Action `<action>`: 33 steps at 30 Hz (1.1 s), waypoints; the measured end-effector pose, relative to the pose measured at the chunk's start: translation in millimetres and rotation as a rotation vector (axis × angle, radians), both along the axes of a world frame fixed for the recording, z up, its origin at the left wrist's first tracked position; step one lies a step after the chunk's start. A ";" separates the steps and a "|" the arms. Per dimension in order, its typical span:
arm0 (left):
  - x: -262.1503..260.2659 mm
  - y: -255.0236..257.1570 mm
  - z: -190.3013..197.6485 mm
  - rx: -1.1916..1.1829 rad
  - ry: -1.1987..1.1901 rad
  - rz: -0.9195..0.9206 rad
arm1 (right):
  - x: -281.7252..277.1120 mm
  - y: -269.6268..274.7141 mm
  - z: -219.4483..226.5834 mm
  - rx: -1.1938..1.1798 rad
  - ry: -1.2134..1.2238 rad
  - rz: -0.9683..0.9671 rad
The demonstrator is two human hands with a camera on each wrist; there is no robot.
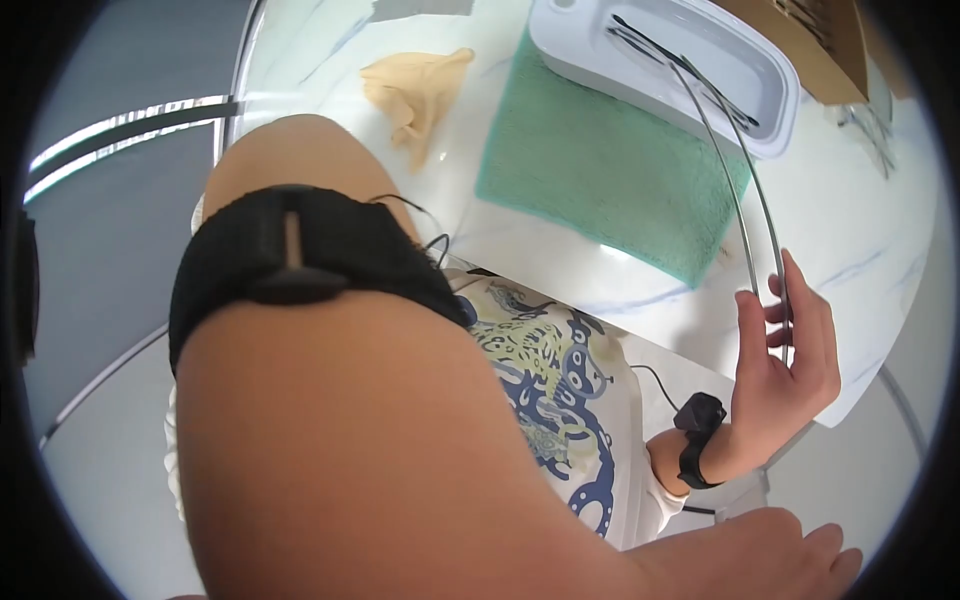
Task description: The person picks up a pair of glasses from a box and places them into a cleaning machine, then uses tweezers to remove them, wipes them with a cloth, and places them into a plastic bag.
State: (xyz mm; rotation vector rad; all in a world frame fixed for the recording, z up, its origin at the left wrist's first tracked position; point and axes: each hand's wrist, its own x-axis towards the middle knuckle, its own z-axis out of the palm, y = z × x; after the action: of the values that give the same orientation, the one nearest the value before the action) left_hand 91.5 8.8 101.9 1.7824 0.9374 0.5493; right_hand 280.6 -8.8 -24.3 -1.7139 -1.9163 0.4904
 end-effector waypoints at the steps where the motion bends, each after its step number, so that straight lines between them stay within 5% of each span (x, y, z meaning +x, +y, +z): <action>1: -3.4 -3.4 0.3 0.004 0.000 0.012 | -2.9 -2.2 0.9 -0.031 -0.022 -0.032; 9: -0.4 -4.9 -5.6 -0.021 -0.292 -0.211 | -37.9 -7.6 4.9 0.006 0.018 -0.001; 12: 42.2 7.8 -24.6 -0.071 -0.254 -0.176 | 11.5 7.1 -10.2 0.013 0.012 0.035; 17: 23.9 5.6 -9.5 -0.070 -0.198 -0.049 | 4.8 10.6 8.1 0.015 -0.001 0.022; 26: 83.4 13.2 -18.1 -0.034 -0.499 -0.404 | 15.6 9.5 -3.7 0.014 -0.012 0.041; 33: 109.2 -9.1 -15.8 -0.038 -0.587 -0.445 | 17.3 10.1 -5.9 0.091 -0.005 0.101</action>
State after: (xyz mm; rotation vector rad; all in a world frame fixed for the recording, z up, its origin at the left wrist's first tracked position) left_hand 200.8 -0.3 86.1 1.5900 0.1398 0.7000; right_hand 297.9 1.3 -30.2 -1.5683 -2.0047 0.4299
